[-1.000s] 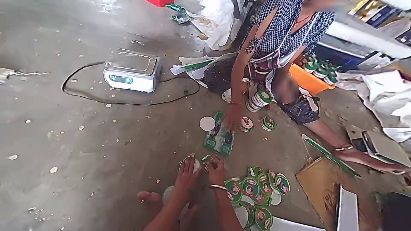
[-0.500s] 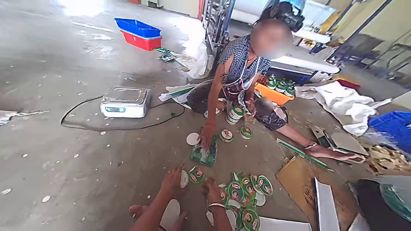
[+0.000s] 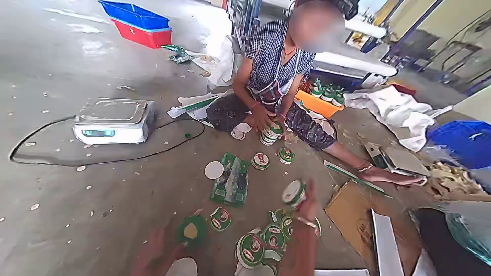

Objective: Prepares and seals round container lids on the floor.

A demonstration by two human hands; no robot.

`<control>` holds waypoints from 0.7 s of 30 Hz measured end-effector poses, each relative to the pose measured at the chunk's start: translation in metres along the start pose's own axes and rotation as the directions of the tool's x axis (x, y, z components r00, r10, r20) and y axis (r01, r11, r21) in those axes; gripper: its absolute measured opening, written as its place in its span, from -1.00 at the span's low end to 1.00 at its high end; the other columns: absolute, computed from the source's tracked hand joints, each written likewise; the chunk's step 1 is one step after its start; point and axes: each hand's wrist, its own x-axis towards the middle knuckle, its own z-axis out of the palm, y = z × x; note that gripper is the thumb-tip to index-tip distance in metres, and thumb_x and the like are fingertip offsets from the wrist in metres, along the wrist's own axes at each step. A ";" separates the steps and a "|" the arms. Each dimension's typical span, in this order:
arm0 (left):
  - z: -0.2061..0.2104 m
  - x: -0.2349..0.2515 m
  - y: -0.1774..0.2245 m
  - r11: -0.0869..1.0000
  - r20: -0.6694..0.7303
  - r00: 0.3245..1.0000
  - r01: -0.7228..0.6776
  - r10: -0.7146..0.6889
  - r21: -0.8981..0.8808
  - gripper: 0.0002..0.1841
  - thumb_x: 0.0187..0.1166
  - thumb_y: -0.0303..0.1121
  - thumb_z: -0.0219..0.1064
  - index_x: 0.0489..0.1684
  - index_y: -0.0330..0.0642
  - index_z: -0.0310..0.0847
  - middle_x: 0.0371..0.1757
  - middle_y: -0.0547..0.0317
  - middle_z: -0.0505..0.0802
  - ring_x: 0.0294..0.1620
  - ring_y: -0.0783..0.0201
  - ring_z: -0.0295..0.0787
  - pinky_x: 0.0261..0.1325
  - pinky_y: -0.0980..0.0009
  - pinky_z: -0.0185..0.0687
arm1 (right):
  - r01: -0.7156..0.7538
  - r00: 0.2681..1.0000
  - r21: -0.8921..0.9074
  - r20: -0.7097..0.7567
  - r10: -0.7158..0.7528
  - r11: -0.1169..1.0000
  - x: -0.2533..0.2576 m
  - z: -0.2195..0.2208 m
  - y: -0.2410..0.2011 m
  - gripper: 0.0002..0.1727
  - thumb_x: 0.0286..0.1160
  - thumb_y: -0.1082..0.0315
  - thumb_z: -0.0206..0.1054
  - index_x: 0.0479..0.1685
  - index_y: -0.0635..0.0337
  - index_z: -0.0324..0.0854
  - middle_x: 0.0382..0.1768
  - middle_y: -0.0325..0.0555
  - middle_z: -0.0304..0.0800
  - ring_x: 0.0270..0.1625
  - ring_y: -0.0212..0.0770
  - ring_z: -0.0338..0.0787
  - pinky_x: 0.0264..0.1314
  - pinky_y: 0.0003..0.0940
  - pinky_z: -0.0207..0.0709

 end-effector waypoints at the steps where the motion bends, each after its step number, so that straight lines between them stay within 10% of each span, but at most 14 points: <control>1: -0.007 -0.006 -0.018 0.995 0.072 0.994 0.076 -0.080 0.061 -0.11 0.39 -0.11 0.58 0.68 -0.45 0.28 0.62 -0.57 0.45 0.62 -0.58 0.33 0.59 -0.45 0.20 | 0.105 0.994 -0.267 0.004 -0.108 0.958 0.023 -0.004 -0.013 -0.30 0.75 0.39 -0.07 0.88 0.29 -0.16 0.73 0.13 0.24 0.60 -0.21 0.40 0.53 -0.28 0.36; 4: -0.019 -0.022 -0.024 0.950 0.195 0.936 0.263 -0.294 0.170 -0.19 0.49 -0.22 0.51 0.69 -0.48 0.26 0.66 -0.61 0.37 0.69 -0.54 0.24 0.68 -0.34 0.14 | 0.080 0.983 -0.895 -0.003 -0.185 0.440 0.065 0.006 -0.002 -0.14 0.60 0.13 0.27 0.89 0.16 0.01 0.79 0.41 0.10 0.75 0.57 0.12 0.47 0.61 0.13; 8: -0.005 -0.041 -0.032 0.921 0.087 0.967 0.197 -0.239 0.336 -0.23 0.40 -0.11 0.56 0.57 -0.41 0.46 0.58 -0.53 0.53 0.62 -0.53 0.38 0.62 -0.45 0.13 | 0.006 0.997 -1.000 0.007 0.075 0.003 0.076 -0.002 0.129 -0.13 0.58 0.02 0.28 0.92 -0.15 -0.01 0.84 0.14 0.13 0.78 0.50 0.14 0.42 0.70 0.14; 15: 0.031 -0.001 -0.010 0.952 0.126 0.989 0.031 -0.073 0.304 -0.04 0.24 -0.04 0.68 0.69 -0.30 0.36 0.66 -0.36 0.50 0.71 -0.35 0.34 0.71 -0.35 0.09 | 0.179 0.976 -0.983 0.183 0.114 0.042 0.053 0.016 0.114 0.06 0.56 -0.29 0.24 0.93 0.11 -0.12 0.89 0.33 -0.23 0.87 0.55 -0.32 0.59 0.80 -0.47; 18: 0.051 0.010 -0.018 0.969 0.152 0.987 0.013 -0.051 0.245 -0.03 0.34 -0.05 0.62 0.76 -0.31 0.25 0.71 -0.34 0.44 0.72 -0.34 0.31 0.70 -0.33 0.09 | 0.583 0.802 -0.807 0.590 0.095 0.089 -0.005 0.052 0.117 0.06 0.40 -0.30 0.37 0.82 0.22 0.19 0.79 0.49 0.04 0.82 0.59 -0.05 0.61 0.77 -0.25; 21: 0.058 0.010 -0.029 0.981 0.100 0.995 -0.021 0.001 0.194 -0.05 0.36 -0.08 0.61 0.75 -0.35 0.25 0.68 -0.37 0.47 0.69 -0.36 0.36 0.68 -0.29 0.16 | 0.676 0.670 -0.733 0.653 0.352 0.074 -0.034 0.089 0.128 0.21 0.28 -0.45 0.37 0.90 0.08 0.04 0.88 0.38 -0.27 0.89 0.50 -0.34 0.70 0.68 -0.53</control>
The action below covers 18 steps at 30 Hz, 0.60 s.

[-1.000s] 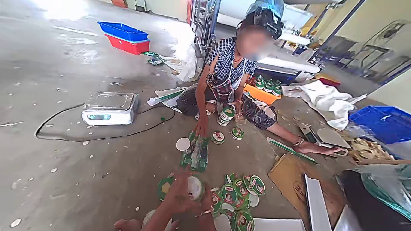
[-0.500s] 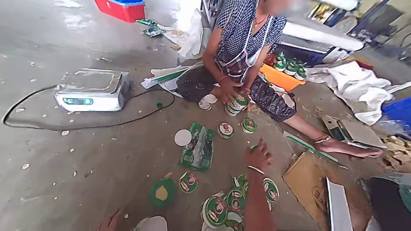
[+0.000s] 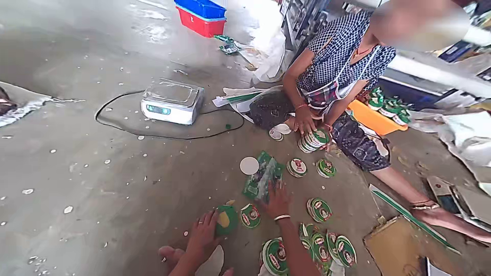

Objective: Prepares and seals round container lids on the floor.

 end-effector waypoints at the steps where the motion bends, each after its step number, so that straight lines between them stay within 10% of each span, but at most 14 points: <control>1: 0.002 -0.003 -0.002 0.999 -0.045 0.999 -0.024 0.023 -0.025 -0.06 0.33 -0.09 0.62 0.73 -0.39 0.28 0.66 -0.39 0.50 0.67 -0.38 0.39 0.65 -0.30 0.20 | -0.007 0.996 -0.036 0.084 0.010 0.999 0.008 0.000 -0.006 0.26 0.23 -0.51 0.35 0.92 0.03 -0.03 0.90 0.34 -0.38 0.90 0.47 -0.44 0.71 0.65 -0.61; 7: 0.002 -0.022 -0.008 0.978 -0.188 0.978 -0.124 0.092 -0.167 -0.12 0.25 -0.20 0.65 0.61 -0.50 0.40 0.55 -0.44 0.60 0.55 -0.43 0.53 0.58 -0.28 0.36 | 0.010 0.963 -0.170 0.267 0.036 0.985 0.034 -0.007 -0.012 0.25 0.21 -0.55 0.34 0.94 -0.17 -0.09 0.92 0.26 -0.45 0.90 0.43 -0.57 0.71 0.61 -0.71; 11: -0.002 -0.020 -0.004 0.971 -0.101 0.994 -0.074 0.052 -0.228 -0.13 0.33 -0.29 0.63 0.68 -0.47 0.31 0.63 -0.41 0.52 0.65 -0.38 0.43 0.67 -0.21 0.27 | 0.069 0.995 -0.101 0.079 -0.061 0.993 0.025 0.013 -0.010 -0.06 0.34 -0.33 0.42 0.79 -0.20 0.33 0.89 0.27 -0.16 0.89 0.49 -0.33 0.71 0.65 -0.58; 14: 0.003 -0.017 -0.006 0.969 -0.151 0.988 -0.080 0.045 -0.233 -0.16 0.33 -0.36 0.61 0.66 -0.48 0.32 0.60 -0.41 0.56 0.62 -0.37 0.47 0.65 -0.20 0.31 | 0.138 0.955 0.085 -0.275 -0.110 0.987 0.005 0.035 -0.015 -0.48 0.30 0.05 0.57 0.28 0.03 0.82 0.70 0.36 0.34 0.79 0.57 0.09 0.65 0.72 -0.30; 18: -0.004 -0.015 -0.004 0.953 -0.063 0.998 -0.002 -0.018 -0.302 -0.14 0.38 -0.42 0.57 0.73 -0.46 0.21 0.63 -0.45 0.50 0.67 -0.40 0.38 0.71 -0.20 0.21 | 0.169 0.939 0.212 -0.331 -0.092 0.962 -0.050 0.030 -0.057 -0.70 0.30 0.41 0.46 0.03 0.18 0.87 0.55 0.37 0.53 0.65 0.57 0.35 0.49 0.63 0.16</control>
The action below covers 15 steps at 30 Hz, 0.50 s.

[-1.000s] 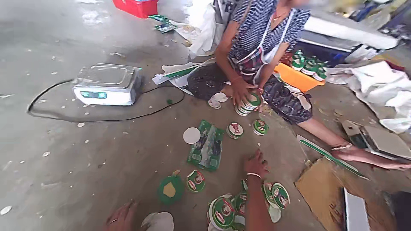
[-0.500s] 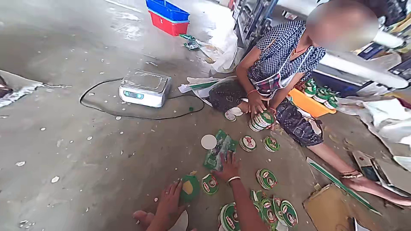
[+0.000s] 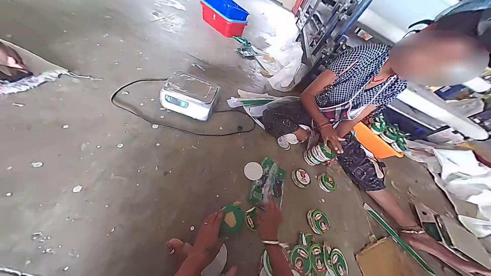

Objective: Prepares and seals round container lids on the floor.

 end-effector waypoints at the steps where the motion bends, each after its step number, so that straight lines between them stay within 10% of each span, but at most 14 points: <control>1: -0.002 0.000 0.001 1.000 0.007 1.000 0.016 -0.016 -0.020 -0.13 0.37 -0.44 0.57 0.74 -0.47 0.20 0.63 -0.45 0.49 0.67 -0.41 0.37 0.72 -0.20 0.20 | 0.009 0.996 -0.006 0.090 -0.009 1.000 -0.011 -0.004 -0.016 -0.67 0.29 0.48 0.42 0.06 0.16 0.87 0.57 0.36 0.51 0.67 0.56 0.33 0.52 0.63 0.11; 15: -0.001 0.004 0.001 0.999 -0.006 0.999 0.043 -0.043 -0.018 -0.19 0.44 -0.54 0.46 0.78 -0.39 0.17 0.61 -0.35 0.56 0.66 -0.33 0.42 0.70 -0.15 0.26 | -0.051 0.906 -0.239 0.396 0.145 0.970 -0.067 -0.006 -0.064 -0.35 0.40 0.49 0.34 0.58 -0.11 0.59 0.80 0.26 0.18 0.84 0.45 0.03 0.67 0.59 -0.06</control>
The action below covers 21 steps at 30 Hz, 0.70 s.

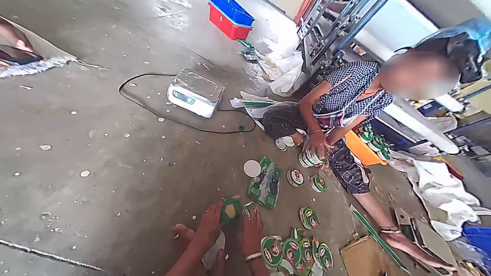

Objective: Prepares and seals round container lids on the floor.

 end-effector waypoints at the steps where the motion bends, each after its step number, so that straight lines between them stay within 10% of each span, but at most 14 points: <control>1: 0.000 0.000 0.000 1.000 -0.004 1.000 0.000 0.000 0.000 -0.19 0.43 -0.55 0.46 0.77 -0.40 0.17 0.60 -0.35 0.56 0.66 -0.32 0.43 0.69 -0.15 0.27 | -0.004 1.000 -0.025 -0.022 0.004 1.000 0.007 0.003 0.002 -0.31 0.40 0.50 0.34 0.63 -0.14 0.54 0.80 0.28 0.16 0.84 0.47 0.02 0.66 0.61 -0.08; 21: 0.000 0.007 -0.004 0.985 0.021 0.992 0.122 -0.121 -0.118 -0.10 0.42 -0.63 0.37 0.87 -0.33 -0.05 0.64 -0.26 0.55 0.65 -0.23 0.46 0.71 -0.04 0.30 | 0.331 0.920 -0.179 -0.160 -0.359 0.927 -0.010 0.027 0.022 -0.29 0.30 0.61 0.36 0.50 -0.25 0.68 0.67 0.29 0.42 0.73 0.56 0.24 0.57 0.71 0.01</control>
